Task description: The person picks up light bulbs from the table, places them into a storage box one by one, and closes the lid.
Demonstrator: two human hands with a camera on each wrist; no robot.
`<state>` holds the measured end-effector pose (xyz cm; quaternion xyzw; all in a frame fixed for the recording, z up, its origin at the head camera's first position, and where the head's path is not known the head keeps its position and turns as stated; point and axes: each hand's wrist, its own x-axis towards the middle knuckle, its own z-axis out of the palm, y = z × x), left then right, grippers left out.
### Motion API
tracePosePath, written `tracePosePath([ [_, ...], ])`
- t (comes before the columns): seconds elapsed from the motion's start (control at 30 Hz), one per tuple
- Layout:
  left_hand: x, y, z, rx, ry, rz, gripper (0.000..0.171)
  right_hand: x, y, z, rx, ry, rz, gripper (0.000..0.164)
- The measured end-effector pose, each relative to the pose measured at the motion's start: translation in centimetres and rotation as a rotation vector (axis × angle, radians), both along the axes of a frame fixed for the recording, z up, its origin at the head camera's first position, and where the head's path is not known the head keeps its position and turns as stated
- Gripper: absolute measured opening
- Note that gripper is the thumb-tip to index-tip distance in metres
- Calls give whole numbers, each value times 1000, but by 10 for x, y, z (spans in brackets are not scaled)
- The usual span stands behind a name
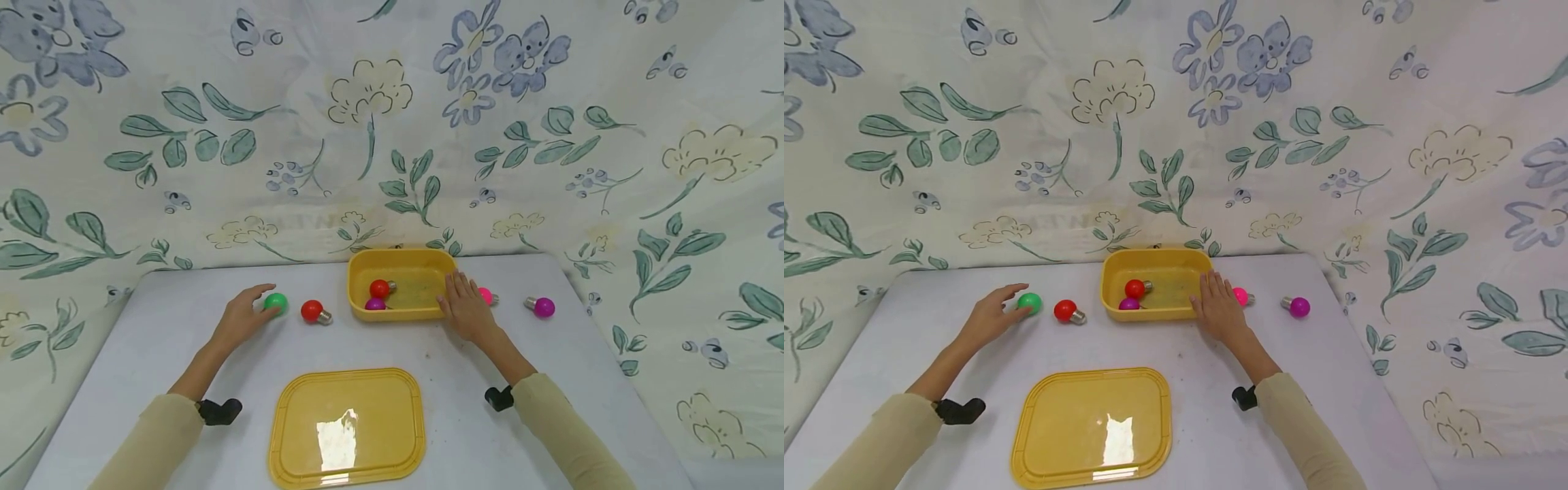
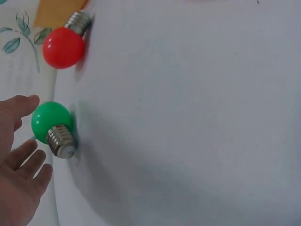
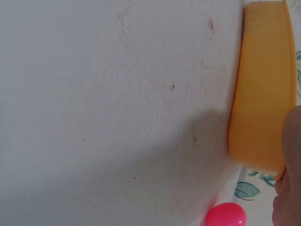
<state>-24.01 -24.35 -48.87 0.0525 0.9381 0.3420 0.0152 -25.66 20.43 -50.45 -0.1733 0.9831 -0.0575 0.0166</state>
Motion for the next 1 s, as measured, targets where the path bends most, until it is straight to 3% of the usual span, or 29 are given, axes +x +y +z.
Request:
tracePosePath([
  [0.3, 3, -4, -14, 9, -31, 0, 56, 3, 0, -1, -2, 7, 11, 66],
  [0.47, 4, -4, -20, 15, -3, 0, 53, 4, 0, -2, -4, 19, 12, 66],
  [1.0, 2, -1, -14, 18, 136, -1, 50, 2, 0, 1, -13, 4, 16, 66],
])
